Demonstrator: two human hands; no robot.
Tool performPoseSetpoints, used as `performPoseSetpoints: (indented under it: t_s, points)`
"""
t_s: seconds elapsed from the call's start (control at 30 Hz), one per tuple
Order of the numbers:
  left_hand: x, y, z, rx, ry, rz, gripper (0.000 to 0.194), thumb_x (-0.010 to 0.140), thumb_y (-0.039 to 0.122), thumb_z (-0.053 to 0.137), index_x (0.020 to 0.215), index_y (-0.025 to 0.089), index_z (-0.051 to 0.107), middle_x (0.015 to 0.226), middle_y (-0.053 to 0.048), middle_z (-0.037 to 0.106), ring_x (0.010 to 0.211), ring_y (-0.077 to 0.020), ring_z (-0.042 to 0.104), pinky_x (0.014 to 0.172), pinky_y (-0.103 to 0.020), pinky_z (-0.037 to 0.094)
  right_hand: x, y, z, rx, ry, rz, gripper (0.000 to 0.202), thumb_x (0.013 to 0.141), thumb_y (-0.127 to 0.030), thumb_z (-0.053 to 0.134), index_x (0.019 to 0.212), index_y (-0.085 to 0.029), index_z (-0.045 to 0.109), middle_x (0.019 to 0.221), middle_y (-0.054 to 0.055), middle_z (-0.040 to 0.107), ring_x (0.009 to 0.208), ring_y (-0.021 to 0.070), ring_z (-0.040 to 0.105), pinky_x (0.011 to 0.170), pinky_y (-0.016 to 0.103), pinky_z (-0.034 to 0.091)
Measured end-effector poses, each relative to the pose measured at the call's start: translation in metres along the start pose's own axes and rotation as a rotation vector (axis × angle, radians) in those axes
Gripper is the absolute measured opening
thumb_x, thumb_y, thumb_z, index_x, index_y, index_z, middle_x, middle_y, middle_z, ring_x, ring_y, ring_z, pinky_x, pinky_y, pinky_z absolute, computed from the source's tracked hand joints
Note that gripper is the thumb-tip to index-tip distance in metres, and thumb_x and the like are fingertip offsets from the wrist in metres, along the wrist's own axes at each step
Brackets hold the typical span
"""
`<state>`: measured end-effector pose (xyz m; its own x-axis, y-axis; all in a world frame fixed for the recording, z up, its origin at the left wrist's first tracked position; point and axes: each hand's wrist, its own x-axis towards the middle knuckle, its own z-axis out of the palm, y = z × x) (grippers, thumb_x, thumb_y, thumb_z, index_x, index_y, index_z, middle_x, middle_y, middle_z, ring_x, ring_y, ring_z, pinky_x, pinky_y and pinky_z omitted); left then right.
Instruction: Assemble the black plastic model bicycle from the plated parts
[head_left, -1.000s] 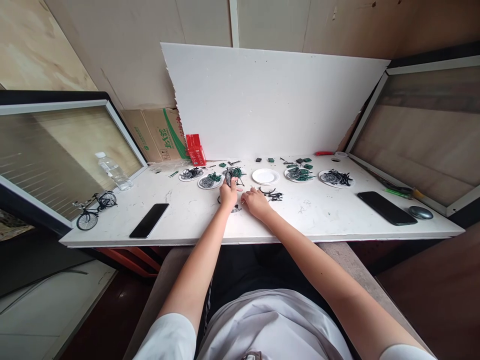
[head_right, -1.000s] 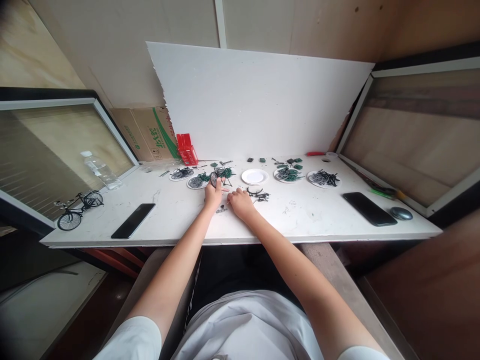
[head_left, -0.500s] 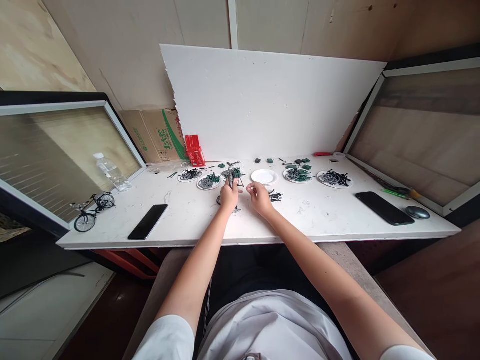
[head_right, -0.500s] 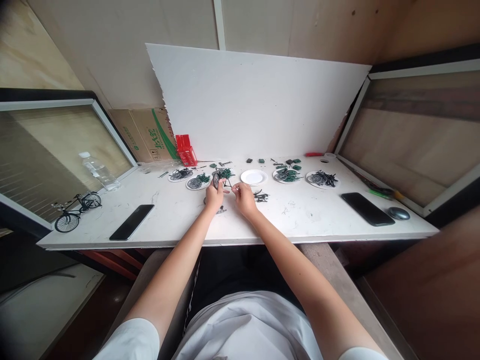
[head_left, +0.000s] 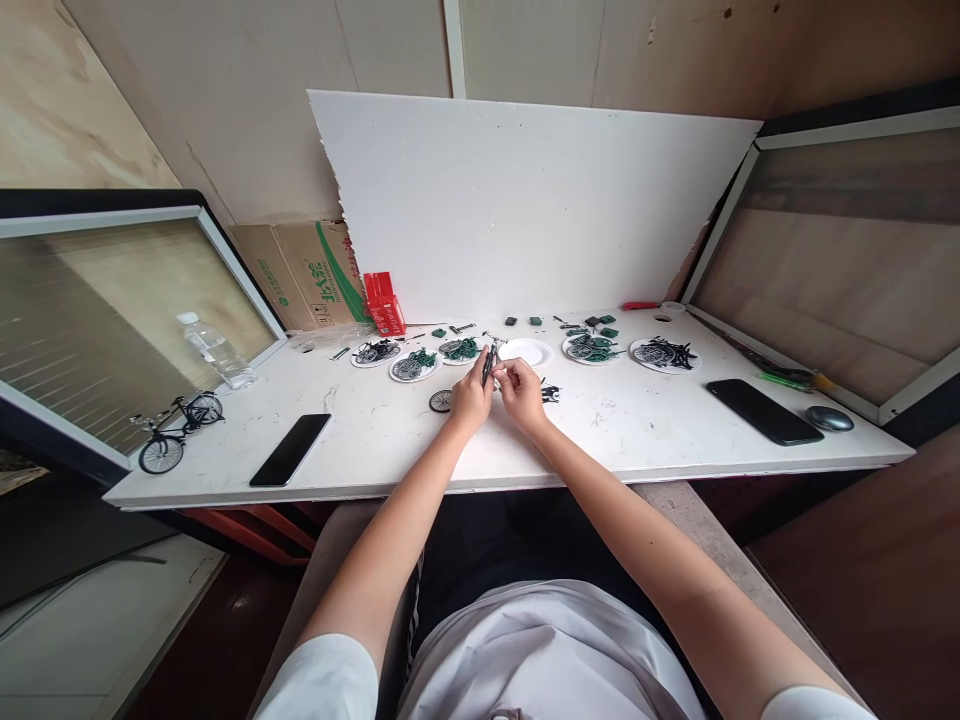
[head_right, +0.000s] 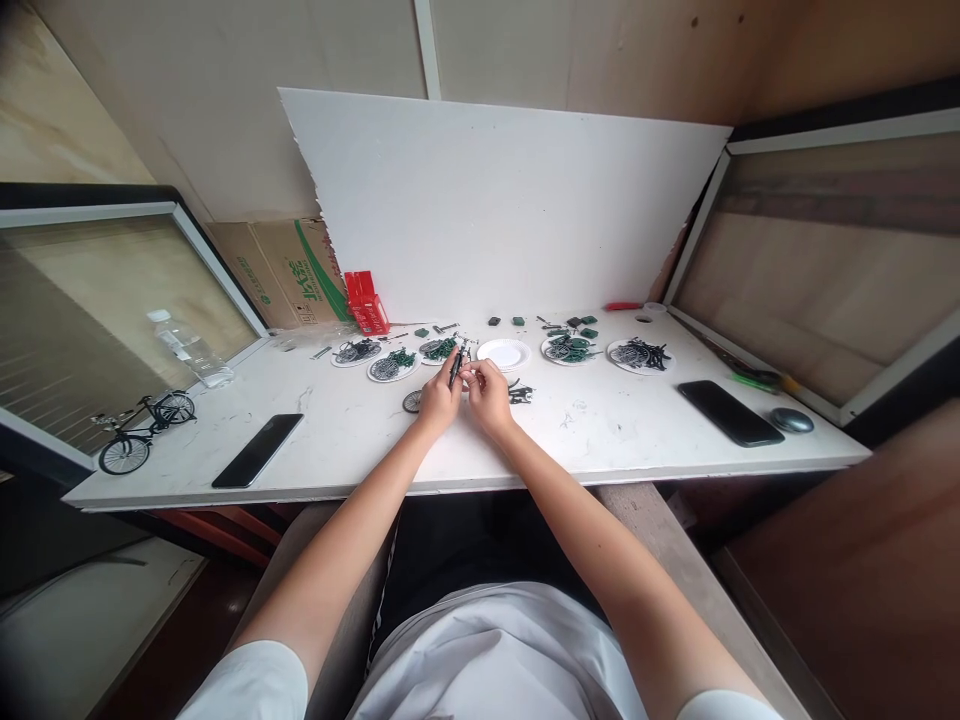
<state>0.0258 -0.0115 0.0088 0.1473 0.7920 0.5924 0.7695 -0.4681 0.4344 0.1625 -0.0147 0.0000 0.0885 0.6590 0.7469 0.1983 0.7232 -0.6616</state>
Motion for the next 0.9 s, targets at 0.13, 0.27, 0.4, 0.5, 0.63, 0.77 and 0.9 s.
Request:
performPoseSetpoints:
  t_s: [0.13,0.27,0.4,0.5,0.63,0.77,0.9]
  points:
    - [0.0004,-0.0012,0.0012,0.021,-0.013,0.002,0.059,0.109,0.034,0.042,0.166,0.023,0.036,0.137,-0.016,0.071,0.109,-0.0308,0.074,0.091,-0.038,0.055,-0.0002,0.0021,0.0,0.036,-0.026,0.024,0.024,0.103,-0.041,0.056,0.098,-0.019,0.066,0.091,0.007,0.063,0.076,0.0184,0.053,0.07,0.031,0.047]
    - [0.0,0.0,0.0003,0.039,-0.022,-0.001,0.059,0.109,0.033,0.043,0.166,0.024,0.035,0.134,-0.015,0.073,0.107,-0.0301,0.074,0.091,-0.038,0.055,-0.0002,0.0031,-0.0001,0.063,-0.032,0.049,0.027,0.102,-0.045,0.057,0.099,-0.02,0.066,0.093,0.007,0.064,0.077,0.0188,0.055,0.07,0.031,0.049]
    - [-0.0007,0.0014,-0.0018,0.048,-0.031,-0.007,0.058,0.109,0.036,0.044,0.166,0.026,0.036,0.131,-0.013,0.075,0.106,-0.0297,0.075,0.092,-0.037,0.055,0.0005,0.0017,-0.0002,0.063,-0.018,0.029,0.026,0.103,-0.044,0.057,0.098,-0.02,0.066,0.094,0.007,0.065,0.077,0.0189,0.055,0.072,0.032,0.05]
    - [-0.0006,0.0013,-0.0025,0.039,-0.029,-0.003,0.058,0.109,0.037,0.045,0.166,0.027,0.037,0.134,-0.013,0.074,0.106,-0.0292,0.075,0.091,-0.036,0.055,0.0013,-0.0001,-0.0009,0.022,-0.006,0.01,0.027,0.104,-0.043,0.055,0.096,-0.02,0.066,0.093,0.008,0.066,0.08,0.02,0.056,0.076,0.033,0.049]
    - [-0.0006,0.0019,-0.0035,0.025,-0.026,0.006,0.058,0.109,0.037,0.044,0.165,0.026,0.038,0.14,-0.013,0.07,0.107,-0.0293,0.075,0.092,-0.037,0.055,0.0021,-0.002,-0.0021,-0.009,-0.002,-0.022,0.026,0.105,-0.04,0.053,0.095,-0.02,0.067,0.09,0.007,0.065,0.079,0.0199,0.054,0.075,0.033,0.047]
    - [-0.0014,0.0037,-0.0057,0.013,-0.032,0.0,0.059,0.109,0.04,0.043,0.166,0.026,0.036,0.14,-0.013,0.071,0.11,-0.0294,0.075,0.094,-0.038,0.055,0.0019,-0.0031,-0.0027,-0.018,0.007,-0.024,0.025,0.104,-0.038,0.055,0.096,-0.02,0.069,0.087,0.006,0.062,0.077,0.02,0.053,0.074,0.032,0.046]
    - [-0.0015,0.0027,-0.0062,-0.001,-0.044,-0.001,0.058,0.109,0.041,0.043,0.165,0.027,0.037,0.139,-0.012,0.071,0.11,-0.0297,0.075,0.094,-0.038,0.055,0.0018,-0.0036,-0.0027,-0.029,0.006,-0.022,0.024,0.104,-0.037,0.054,0.095,-0.02,0.07,0.086,0.006,0.06,0.076,0.0192,0.051,0.072,0.032,0.046]
